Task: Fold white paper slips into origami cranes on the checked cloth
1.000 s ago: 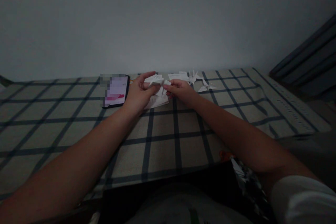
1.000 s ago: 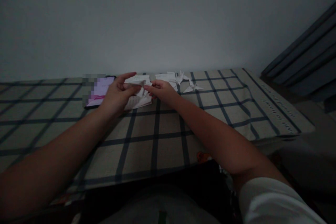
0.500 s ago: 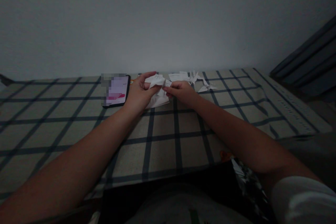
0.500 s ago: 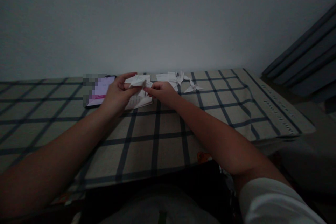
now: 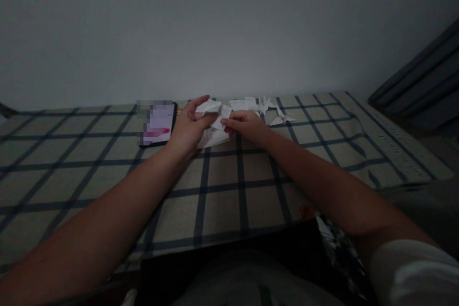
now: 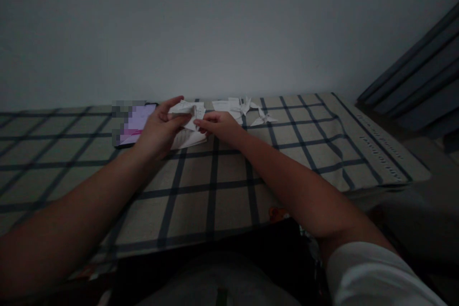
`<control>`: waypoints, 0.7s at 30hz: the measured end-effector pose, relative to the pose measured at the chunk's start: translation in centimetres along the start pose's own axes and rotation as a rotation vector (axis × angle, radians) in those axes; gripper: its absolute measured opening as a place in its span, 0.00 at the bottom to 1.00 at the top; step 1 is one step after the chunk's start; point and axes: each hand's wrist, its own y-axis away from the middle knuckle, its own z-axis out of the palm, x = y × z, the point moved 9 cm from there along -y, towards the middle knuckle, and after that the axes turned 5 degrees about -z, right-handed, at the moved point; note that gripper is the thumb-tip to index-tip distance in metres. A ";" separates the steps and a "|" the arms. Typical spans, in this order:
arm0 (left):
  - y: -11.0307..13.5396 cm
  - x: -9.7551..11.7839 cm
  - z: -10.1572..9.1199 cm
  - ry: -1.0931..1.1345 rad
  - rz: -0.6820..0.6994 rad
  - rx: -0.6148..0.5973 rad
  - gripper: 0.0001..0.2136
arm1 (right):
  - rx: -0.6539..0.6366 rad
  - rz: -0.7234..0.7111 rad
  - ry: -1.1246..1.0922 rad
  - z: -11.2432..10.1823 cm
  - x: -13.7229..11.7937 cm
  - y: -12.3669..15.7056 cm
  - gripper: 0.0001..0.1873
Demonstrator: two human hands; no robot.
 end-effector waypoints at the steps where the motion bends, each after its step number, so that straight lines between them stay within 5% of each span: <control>1: 0.0 0.0 0.1 -0.012 -0.003 -0.003 0.35 | 0.011 0.001 0.003 -0.1 0.1 0.0 0.20; 21: 0.4 0.5 0.4 -0.048 0.012 -0.015 0.39 | -0.003 0.025 0.021 -0.2 0.4 0.0 0.20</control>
